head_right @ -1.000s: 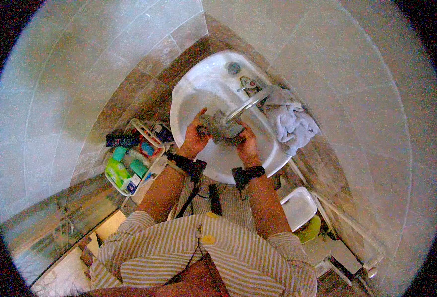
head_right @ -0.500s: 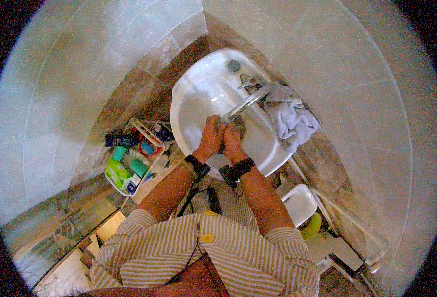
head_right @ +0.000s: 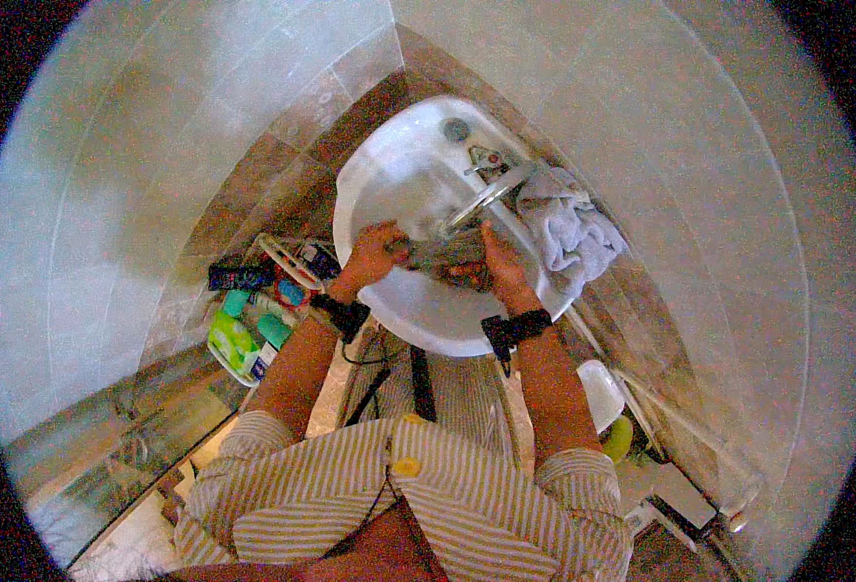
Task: The person washes a gray cloth in a bathroom sink by hand, applying blue soap and scrubbing the fabric under running water before wringing it out.
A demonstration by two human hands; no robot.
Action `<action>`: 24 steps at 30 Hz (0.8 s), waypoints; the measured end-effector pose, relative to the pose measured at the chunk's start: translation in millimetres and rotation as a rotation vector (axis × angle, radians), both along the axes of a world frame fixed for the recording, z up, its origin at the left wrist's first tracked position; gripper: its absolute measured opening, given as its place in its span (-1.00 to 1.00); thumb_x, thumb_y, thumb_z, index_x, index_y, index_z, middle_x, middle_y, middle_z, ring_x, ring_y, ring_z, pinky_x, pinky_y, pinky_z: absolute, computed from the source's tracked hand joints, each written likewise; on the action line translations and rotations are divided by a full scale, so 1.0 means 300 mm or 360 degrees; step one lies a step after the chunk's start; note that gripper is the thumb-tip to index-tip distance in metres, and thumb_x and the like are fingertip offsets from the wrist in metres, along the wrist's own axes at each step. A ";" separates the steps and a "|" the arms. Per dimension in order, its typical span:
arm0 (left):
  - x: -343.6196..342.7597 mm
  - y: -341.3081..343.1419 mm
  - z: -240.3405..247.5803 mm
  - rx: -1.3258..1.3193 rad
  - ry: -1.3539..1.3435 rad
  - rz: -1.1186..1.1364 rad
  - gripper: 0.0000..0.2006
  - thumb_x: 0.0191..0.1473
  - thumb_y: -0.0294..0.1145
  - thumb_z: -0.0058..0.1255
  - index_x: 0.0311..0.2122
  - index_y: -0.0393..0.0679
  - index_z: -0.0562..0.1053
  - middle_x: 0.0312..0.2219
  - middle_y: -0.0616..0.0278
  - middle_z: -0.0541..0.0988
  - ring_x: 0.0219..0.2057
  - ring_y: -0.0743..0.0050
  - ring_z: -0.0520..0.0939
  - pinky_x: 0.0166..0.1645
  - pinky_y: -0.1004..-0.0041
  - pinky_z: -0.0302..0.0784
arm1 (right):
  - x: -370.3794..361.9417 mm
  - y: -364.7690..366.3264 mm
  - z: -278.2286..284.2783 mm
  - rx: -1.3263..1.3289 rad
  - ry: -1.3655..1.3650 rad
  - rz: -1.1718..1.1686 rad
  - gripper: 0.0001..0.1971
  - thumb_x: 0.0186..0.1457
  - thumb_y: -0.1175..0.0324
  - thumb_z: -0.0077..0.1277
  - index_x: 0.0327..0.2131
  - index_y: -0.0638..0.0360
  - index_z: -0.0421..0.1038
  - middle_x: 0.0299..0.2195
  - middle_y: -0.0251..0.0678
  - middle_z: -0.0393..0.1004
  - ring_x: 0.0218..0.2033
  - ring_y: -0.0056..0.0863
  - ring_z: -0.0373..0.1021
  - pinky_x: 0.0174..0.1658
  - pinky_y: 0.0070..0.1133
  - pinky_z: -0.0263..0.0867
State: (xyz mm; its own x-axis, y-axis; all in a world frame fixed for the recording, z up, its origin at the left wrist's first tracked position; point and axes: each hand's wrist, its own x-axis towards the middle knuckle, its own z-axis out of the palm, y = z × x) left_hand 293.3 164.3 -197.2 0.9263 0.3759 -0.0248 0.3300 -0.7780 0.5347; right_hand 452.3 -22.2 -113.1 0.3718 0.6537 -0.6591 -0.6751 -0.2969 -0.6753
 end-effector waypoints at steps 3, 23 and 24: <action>0.100 -0.145 0.201 -0.0319 0.0135 -0.0089 -0.42 -0.34 -0.12 0.16 -0.11 -0.08 0.38 -0.14 0.03 0.42 -0.04 0.03 0.35 0.04 0.18 0.14 | -0.005 -0.017 -0.024 0.0214 0.0136 0.0076 -0.51 0.12 -0.03 -0.30 -0.05 0.15 0.18 -0.27 -0.26 0.40 -0.45 -0.43 0.45 -0.65 -0.72 0.20; 0.114 -0.070 0.051 -0.1778 -0.0261 0.0652 -0.63 -0.03 -0.11 -0.04 -0.28 -0.26 0.46 -0.44 0.23 0.53 -0.41 0.48 0.48 -0.28 0.46 0.40 | 0.046 -0.154 -0.442 -0.0240 -0.0531 -0.0303 -0.64 -0.02 0.16 -0.18 -0.21 0.19 0.33 -0.33 -0.21 0.40 -0.25 -0.32 0.32 -0.15 -0.45 0.23; 0.102 -0.110 0.070 -0.1581 -0.0184 0.0657 -0.63 -0.03 -0.12 -0.04 -0.27 -0.25 0.44 -0.46 0.21 0.52 -0.42 0.44 0.49 -0.28 0.43 0.41 | -0.011 -0.065 -0.341 0.0035 -0.0068 -0.0626 -0.64 0.01 0.15 -0.22 -0.21 0.19 0.33 -0.33 -0.25 0.40 -0.27 -0.35 0.32 -0.16 -0.46 0.24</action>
